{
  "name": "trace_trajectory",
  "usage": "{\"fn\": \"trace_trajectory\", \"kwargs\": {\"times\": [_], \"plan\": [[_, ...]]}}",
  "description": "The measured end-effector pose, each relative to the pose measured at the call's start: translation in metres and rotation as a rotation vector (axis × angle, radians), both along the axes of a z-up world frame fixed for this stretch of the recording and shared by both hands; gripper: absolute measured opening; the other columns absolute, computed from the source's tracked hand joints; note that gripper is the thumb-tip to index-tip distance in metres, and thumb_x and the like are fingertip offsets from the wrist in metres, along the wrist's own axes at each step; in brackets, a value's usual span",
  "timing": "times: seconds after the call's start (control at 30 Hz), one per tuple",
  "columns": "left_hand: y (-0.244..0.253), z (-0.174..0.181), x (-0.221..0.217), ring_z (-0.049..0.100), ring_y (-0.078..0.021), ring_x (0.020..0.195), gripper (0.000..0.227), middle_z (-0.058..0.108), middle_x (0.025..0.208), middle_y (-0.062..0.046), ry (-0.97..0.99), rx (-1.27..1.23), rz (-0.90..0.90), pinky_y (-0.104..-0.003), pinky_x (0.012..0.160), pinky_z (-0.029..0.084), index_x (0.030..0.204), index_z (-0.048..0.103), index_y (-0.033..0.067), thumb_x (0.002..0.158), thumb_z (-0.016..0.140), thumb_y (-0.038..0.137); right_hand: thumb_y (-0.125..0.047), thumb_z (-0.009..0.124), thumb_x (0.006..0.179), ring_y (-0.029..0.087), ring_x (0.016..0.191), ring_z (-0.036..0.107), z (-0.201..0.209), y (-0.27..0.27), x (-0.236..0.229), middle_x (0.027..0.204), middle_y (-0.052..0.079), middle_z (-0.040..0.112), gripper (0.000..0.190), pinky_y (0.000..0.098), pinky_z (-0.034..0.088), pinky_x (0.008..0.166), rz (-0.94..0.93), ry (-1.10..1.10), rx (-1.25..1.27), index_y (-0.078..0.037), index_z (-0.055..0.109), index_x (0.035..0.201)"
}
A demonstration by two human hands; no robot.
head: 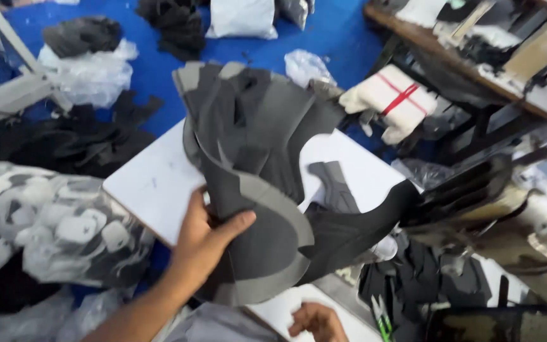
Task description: The person handles gray and black shoe parts, aligning them and feeding them into a sewing machine to stitch the pieces together. They retrieve additional parts from a plastic bag and continue the sewing process, stacking the finished items on the table.
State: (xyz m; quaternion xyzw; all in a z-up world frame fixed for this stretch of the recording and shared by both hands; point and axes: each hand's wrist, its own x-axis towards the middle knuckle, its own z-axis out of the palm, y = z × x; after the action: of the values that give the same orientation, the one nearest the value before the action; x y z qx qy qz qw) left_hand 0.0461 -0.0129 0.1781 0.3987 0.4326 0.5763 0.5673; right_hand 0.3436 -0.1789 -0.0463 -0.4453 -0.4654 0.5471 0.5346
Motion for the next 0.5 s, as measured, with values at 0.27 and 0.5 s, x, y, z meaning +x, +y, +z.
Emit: {"fn": "trace_trajectory", "kwargs": {"times": [0.27,0.5], "plan": [[-0.048,-0.091,-0.006,0.077,-0.0267,0.092,0.100,0.073,0.104,-0.020,0.526,-0.345,-0.239,-0.035,0.076,0.061,0.149,0.024,-0.0041,0.079,0.082,0.039,-0.013,0.074,0.088,0.010,0.070,0.061,0.127,0.037,-0.116,0.087,0.007,0.068,0.035,0.0262,0.048,0.054,-0.366,-0.058,-0.407,-0.002,0.061,0.118],[-0.066,-0.152,-0.066,0.077,-0.0219,0.092,0.045,0.078,0.098,-0.011,0.845,-0.011,-0.326,-0.034,0.078,0.059,0.126,0.063,0.0039,0.095,0.071,0.035,-0.007,0.077,0.097,0.004,0.056,0.045,0.086,0.035,-0.098,0.072,-0.001,0.058,0.017,0.0210,0.033,0.047,-0.349,0.046,-0.392,-0.004,0.060,0.099]]}}
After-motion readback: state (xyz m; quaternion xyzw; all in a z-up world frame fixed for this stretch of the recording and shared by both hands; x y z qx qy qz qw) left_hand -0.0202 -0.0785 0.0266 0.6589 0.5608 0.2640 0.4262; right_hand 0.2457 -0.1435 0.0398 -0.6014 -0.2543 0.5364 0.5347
